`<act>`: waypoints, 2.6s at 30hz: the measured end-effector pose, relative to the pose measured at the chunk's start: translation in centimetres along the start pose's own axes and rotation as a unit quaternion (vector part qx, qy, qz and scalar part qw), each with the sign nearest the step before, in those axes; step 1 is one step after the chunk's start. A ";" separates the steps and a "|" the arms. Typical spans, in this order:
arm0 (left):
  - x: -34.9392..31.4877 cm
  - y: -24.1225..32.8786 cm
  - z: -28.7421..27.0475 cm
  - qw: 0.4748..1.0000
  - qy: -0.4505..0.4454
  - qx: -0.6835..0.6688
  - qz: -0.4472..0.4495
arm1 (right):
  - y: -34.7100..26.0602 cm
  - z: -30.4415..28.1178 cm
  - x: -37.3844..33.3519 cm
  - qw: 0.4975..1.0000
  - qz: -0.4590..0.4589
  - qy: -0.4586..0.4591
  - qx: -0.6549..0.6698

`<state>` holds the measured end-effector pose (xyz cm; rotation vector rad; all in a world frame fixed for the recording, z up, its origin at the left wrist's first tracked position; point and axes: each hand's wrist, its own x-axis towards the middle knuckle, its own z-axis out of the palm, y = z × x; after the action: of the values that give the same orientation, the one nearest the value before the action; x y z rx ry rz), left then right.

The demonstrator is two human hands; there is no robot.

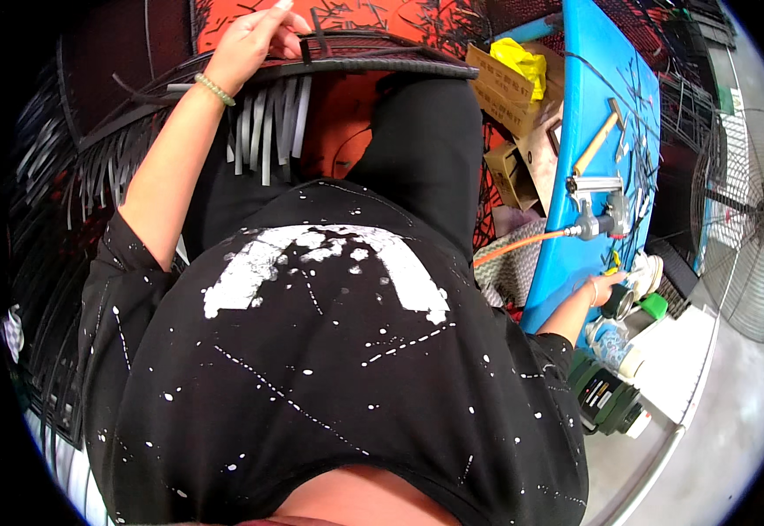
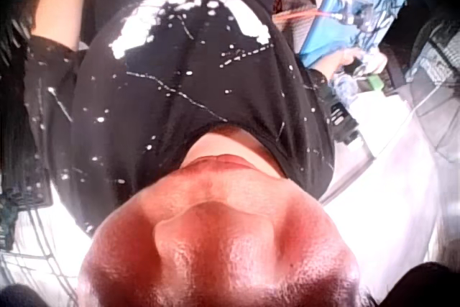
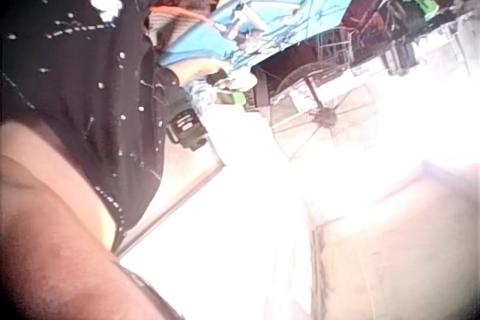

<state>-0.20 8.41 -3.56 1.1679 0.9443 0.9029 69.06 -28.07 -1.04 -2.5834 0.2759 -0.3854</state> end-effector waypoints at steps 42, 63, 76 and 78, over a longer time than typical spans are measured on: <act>-0.2 0.2 0.0 0.998 0.035 0.050 0.006 | -25.3 -0.6 -48.7 0.285 -0.919 -0.168 0.215; -3.6 1.8 0.3 0.896 -0.064 0.416 0.139 | -11.0 1.5 -14.4 0.871 -0.476 -0.097 0.080; -2.6 4.7 0.2 0.719 0.080 0.579 0.375 | 0.2 3.0 -4.8 0.965 -0.163 0.171 -0.113; -3.9 3.8 0.0 0.750 -0.083 0.568 0.329 | -4.3 3.2 -6.3 0.947 -0.276 0.145 -0.073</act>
<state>-1.86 5.42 0.67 2.7196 0.9304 0.6806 64.68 -21.29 -2.88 -2.7127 -0.3496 -0.9804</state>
